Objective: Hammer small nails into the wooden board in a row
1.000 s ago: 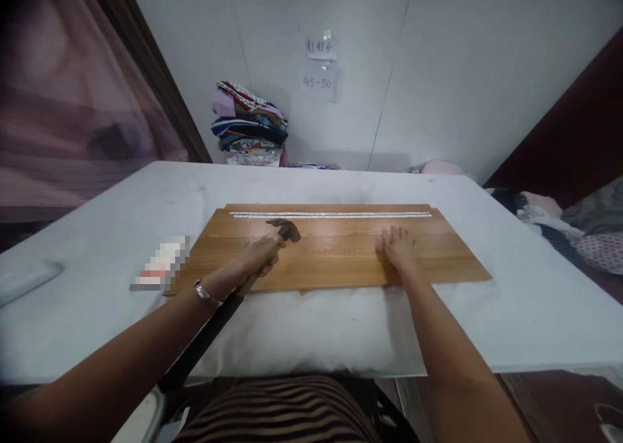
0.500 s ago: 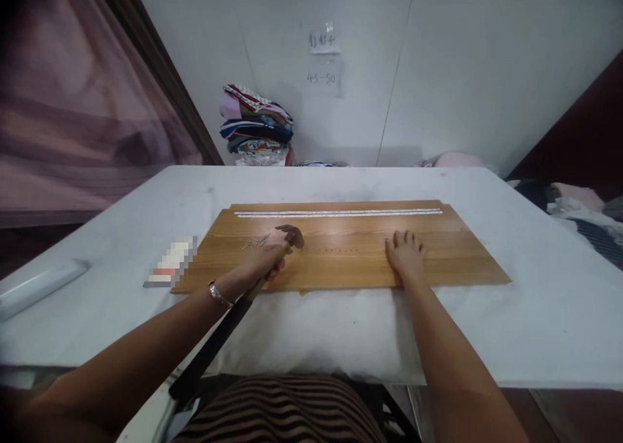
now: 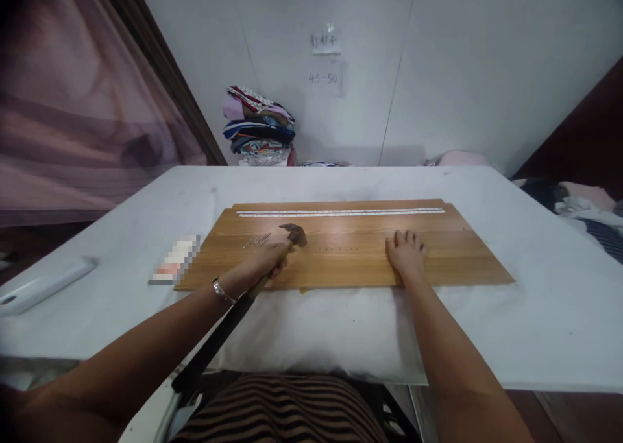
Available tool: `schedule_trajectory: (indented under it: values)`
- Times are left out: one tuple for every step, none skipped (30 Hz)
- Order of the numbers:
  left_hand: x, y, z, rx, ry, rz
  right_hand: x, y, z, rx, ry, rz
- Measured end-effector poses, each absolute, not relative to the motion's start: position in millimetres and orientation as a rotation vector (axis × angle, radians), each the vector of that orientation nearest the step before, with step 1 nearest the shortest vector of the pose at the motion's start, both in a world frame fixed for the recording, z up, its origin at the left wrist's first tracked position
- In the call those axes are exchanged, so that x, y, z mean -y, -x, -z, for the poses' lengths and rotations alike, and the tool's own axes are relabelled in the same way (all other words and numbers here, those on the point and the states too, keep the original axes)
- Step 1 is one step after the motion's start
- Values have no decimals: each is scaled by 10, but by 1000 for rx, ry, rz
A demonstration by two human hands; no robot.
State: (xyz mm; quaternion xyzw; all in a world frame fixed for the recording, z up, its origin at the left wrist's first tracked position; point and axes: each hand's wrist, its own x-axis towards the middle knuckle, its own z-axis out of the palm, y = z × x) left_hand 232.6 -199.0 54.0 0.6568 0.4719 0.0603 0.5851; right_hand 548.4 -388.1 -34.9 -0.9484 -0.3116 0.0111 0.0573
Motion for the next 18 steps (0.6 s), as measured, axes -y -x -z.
schedule_trajectory:
  values:
    - [1975,-2323,-533,-1086,-1531,-148,3882,-5486,351,949,2874,-28]
    - [1958,-2319,-524,-1070,-1533,-152,3883,-5487,355,951,2873,-24]
    - [1941,-2315,-513,-1056,-1537,-154,3884,-5489,358,950,2874,-20]
    - [1925,-2311,-500,-1039,-1541,-155,3884,-5490,360,951,2874,-19]
    - [1910,-2308,-485,-1026,-1545,-158,3885,-5489,362,954,2874,-18]
    - [1899,-2307,-468,-1020,-1548,-160,3886,-5488,362,957,2874,-18]
    - [1891,-2308,-452,-1026,-1547,-156,3886,-5485,361,958,2874,-17]
    - [1887,-2310,-435,-1038,-1542,-148,3886,-5482,359,960,2873,-16]
    - [1887,-2313,-420,-1056,-1536,-140,3886,-5477,357,959,2872,-15]
    - [1890,-2318,-408,-1078,-1528,-131,3886,-5472,354,955,2870,-13]
    - [1896,-2322,-400,-1097,-1521,-122,3886,-5468,351,949,2868,-11]
    - [1904,-2326,-396,-1108,-1518,-116,3885,-5464,348,943,2866,-11]
    - [1912,-2330,-398,-1113,-1517,-114,3884,-5461,346,939,2864,-11]
    - [1920,-2333,-406,-1114,-1519,-115,3884,-5460,343,938,2861,-12]
    - [1926,-2335,-418,-1112,-1524,-117,3883,-5459,340,940,2859,-13]
    - [1931,-2337,-435,-1113,-1528,-120,3882,-5458,337,945,2857,-14]
    - [1935,-2337,-455,-1114,-1530,-122,3882,-5458,334,948,2856,-14]
    - [1936,-2337,-476,-1117,-1529,-122,3881,-5458,330,950,2857,-14]
